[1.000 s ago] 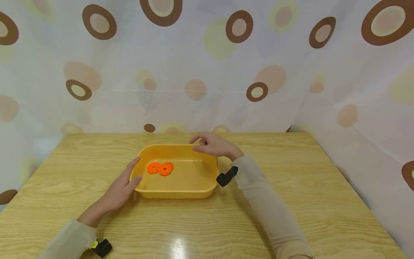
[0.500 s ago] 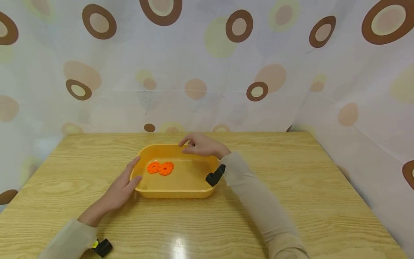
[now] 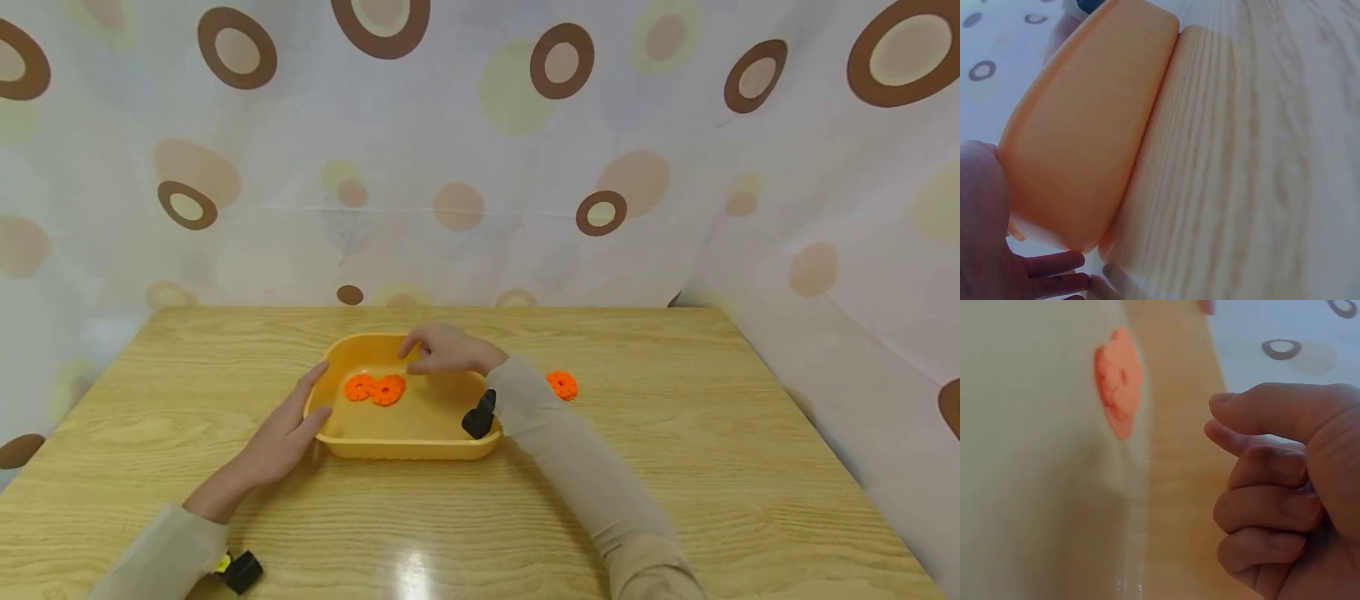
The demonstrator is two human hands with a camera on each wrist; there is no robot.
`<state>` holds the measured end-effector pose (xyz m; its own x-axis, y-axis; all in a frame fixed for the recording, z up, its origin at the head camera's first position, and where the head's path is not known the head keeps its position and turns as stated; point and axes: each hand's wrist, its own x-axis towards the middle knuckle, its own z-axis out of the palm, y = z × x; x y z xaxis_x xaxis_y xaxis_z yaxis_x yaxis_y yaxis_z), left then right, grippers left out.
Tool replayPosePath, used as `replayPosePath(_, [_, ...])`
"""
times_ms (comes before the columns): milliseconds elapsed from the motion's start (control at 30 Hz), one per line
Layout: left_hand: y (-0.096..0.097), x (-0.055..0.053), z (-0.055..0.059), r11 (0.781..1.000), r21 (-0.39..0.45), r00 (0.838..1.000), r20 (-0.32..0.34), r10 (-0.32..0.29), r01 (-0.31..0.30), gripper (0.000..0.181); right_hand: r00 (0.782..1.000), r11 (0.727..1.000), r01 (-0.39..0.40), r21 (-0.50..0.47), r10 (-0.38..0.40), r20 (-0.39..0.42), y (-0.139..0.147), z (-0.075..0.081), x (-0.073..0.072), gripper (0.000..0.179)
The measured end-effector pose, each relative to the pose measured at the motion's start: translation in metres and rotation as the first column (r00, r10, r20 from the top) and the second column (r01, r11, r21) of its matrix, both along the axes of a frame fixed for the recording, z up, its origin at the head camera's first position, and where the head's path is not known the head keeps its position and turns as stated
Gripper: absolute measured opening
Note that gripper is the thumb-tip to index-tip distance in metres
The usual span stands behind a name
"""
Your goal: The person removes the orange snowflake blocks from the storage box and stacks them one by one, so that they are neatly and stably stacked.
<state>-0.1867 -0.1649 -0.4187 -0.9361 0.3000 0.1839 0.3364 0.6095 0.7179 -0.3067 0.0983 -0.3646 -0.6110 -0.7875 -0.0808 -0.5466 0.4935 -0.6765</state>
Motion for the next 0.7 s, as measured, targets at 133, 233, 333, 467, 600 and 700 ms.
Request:
replayPosePath(133, [0.001,0.000,-0.002,1.000,0.000,1.000,0.004,0.002,-0.002,0.060,1.000,0.999,-0.001,0.039,0.002,-0.020,-0.005,-0.004,0.001,0.028])
replayPosePath(233, [0.000,0.000,-0.003,1.000,0.000,1.000,0.008,0.004,-0.004,0.060,1.000,0.998,0.010,0.066,-0.009,-0.011,-0.008,-0.008,0.001,0.030])
replayPosePath(333, [0.000,0.000,-0.003,1.000,0.000,1.000,0.013,0.005,-0.005,0.060,1.000,0.996,-0.010,0.088,0.011,-0.017,-0.012,-0.012,0.002,0.034])
replayPosePath(467, [0.000,0.000,-0.002,1.000,-0.007,1.000,0.015,0.006,-0.006,0.059,0.996,0.991,-0.056,0.118,0.064,-0.063,-0.018,-0.016,0.006,0.040])
replayPosePath(600, [-0.001,0.000,-0.002,1.000,-0.014,1.000,0.019,0.008,-0.007,0.059,0.978,0.979,-0.106,0.175,0.134,-0.159,-0.025,-0.019,0.008,0.044])
replayPosePath(700, [0.000,-0.001,-0.001,1.000,-0.016,1.000,0.024,0.006,-0.006,0.059,0.968,0.972,-0.104,0.210,0.147,-0.203,-0.028,-0.021,0.010,0.047])
